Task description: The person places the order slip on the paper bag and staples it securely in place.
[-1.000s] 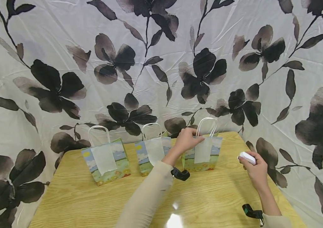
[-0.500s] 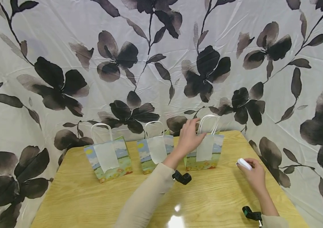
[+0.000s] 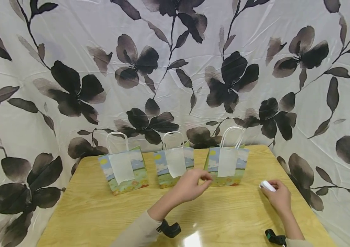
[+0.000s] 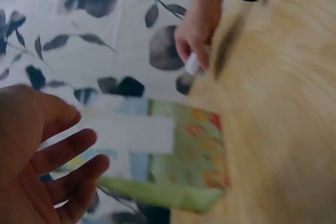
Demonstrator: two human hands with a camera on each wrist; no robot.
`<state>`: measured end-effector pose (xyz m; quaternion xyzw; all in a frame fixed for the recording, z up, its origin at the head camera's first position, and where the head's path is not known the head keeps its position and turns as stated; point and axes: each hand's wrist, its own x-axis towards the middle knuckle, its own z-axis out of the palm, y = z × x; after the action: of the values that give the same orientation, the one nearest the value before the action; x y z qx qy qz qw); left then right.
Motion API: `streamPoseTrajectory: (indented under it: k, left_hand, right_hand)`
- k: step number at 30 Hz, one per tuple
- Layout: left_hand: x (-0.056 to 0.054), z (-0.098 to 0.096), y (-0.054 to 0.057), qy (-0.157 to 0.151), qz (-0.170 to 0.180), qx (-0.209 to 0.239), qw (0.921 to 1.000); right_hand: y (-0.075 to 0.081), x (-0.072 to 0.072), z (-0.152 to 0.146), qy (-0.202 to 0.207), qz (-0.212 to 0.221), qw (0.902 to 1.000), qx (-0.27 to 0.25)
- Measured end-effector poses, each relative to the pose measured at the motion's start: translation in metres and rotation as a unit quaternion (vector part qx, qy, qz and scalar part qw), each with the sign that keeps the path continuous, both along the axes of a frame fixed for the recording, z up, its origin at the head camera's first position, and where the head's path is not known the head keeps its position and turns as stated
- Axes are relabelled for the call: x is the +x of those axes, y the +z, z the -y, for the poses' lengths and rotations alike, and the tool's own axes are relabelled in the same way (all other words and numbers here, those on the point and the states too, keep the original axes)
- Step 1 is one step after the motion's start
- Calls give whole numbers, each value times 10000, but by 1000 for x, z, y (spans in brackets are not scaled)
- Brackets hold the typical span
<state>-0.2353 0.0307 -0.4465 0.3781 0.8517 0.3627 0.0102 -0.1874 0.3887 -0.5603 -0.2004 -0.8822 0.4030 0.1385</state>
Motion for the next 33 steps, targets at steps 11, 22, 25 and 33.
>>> streamPoseTrajectory:
  k: [11,22,25,33]
  left_hand:
    - [38,117,-89,777,2048,166,9756]
    - [79,178,-120,1877,2360,775,9503]
    - [86,185,-124,2204,2331,849,9433]
    - [97,180,-130,2754,1922,626,9398]
  right_hand:
    - [-5,8,-11,-14,339,9993,171]
    - [-1,13,-32,-67,482,9975,519]
    - [-2,13,-34,-73,531,9971,536]
    - [-3,14,-40,-88,653,9964,538]
